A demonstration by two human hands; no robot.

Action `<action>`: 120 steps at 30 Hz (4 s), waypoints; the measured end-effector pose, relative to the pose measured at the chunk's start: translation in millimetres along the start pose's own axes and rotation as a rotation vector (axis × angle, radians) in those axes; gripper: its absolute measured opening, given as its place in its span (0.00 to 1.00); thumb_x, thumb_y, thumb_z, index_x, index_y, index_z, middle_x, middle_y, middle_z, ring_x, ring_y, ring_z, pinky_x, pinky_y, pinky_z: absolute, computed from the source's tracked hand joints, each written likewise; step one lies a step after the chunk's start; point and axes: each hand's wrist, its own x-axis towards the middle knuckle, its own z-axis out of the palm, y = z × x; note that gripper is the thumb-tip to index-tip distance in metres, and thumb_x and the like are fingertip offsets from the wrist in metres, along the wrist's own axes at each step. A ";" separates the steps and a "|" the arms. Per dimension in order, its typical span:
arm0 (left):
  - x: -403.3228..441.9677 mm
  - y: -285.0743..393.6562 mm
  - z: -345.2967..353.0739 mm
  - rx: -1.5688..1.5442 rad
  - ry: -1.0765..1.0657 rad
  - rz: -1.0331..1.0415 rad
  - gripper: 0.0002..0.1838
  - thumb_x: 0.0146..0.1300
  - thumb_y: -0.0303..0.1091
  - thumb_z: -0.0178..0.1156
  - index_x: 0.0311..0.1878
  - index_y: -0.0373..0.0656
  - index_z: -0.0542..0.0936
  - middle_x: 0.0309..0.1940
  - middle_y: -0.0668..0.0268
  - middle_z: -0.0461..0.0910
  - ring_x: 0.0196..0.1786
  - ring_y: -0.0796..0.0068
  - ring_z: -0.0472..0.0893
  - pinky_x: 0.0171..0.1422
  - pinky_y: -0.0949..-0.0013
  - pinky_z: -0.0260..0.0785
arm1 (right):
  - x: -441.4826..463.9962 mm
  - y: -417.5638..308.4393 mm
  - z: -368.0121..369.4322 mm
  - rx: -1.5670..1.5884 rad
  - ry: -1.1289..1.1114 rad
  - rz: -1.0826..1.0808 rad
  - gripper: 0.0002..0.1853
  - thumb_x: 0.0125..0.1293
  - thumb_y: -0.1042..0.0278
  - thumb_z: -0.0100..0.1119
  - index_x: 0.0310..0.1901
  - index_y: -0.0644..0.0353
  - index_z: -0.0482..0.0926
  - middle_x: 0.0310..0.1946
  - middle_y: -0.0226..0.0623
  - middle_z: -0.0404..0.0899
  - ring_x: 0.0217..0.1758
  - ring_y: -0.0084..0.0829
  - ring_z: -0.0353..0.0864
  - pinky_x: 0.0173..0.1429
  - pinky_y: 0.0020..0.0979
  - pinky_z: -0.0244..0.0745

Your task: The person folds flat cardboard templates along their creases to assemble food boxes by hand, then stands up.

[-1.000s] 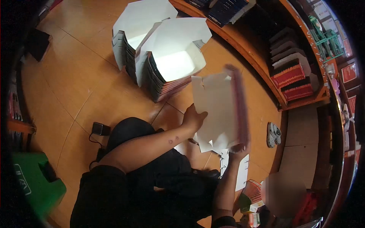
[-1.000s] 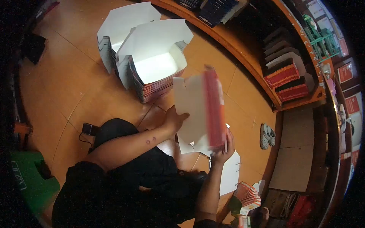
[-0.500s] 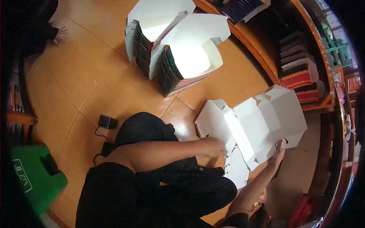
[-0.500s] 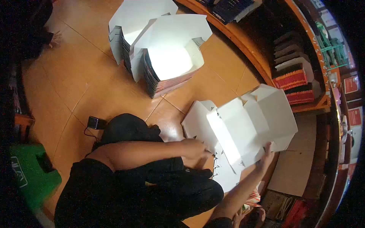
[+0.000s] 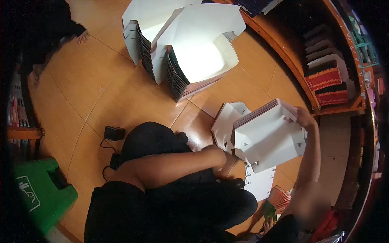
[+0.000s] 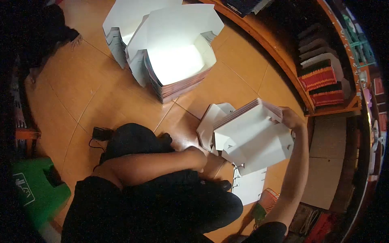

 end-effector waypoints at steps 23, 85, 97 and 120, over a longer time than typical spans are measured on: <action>106.5 -92.6 -21.1 -1.133 0.594 -0.110 0.18 0.56 0.36 0.60 0.37 0.26 0.80 0.26 0.51 0.83 0.21 0.63 0.84 0.24 0.68 0.78 | 44.1 288.5 231.5 0.540 0.999 0.108 0.05 0.63 0.71 0.61 0.37 0.64 0.79 0.28 0.31 0.79 0.31 0.22 0.76 0.34 0.27 0.71; 121.6 -147.2 -10.4 -0.650 0.853 -0.439 0.33 0.59 0.41 0.63 0.60 0.28 0.62 0.52 0.38 0.76 0.55 0.44 0.78 0.61 0.54 0.70 | -118.8 283.5 364.2 -0.498 0.646 0.204 0.26 0.63 0.59 0.57 0.60 0.62 0.67 0.61 0.59 0.69 0.55 0.55 0.76 0.50 0.47 0.80; 96.2 -104.2 -35.5 -0.662 1.307 -0.287 0.28 0.60 0.40 0.62 0.61 0.38 0.68 0.57 0.45 0.72 0.60 0.46 0.72 0.65 0.55 0.66 | -197.7 218.8 283.5 -0.020 1.180 0.434 0.16 0.69 0.66 0.51 0.55 0.64 0.73 0.38 0.54 0.81 0.42 0.48 0.82 0.45 0.39 0.75; -82.4 -59.3 -90.3 -1.361 0.404 0.445 0.30 0.63 0.40 0.59 0.65 0.32 0.67 0.57 0.53 0.76 0.60 0.63 0.75 0.65 0.61 0.67 | -68.4 -32.0 300.3 -0.505 0.787 -0.754 0.27 0.55 0.81 0.57 0.60 0.60 0.73 0.61 0.45 0.74 0.67 0.45 0.71 0.70 0.44 0.66</action>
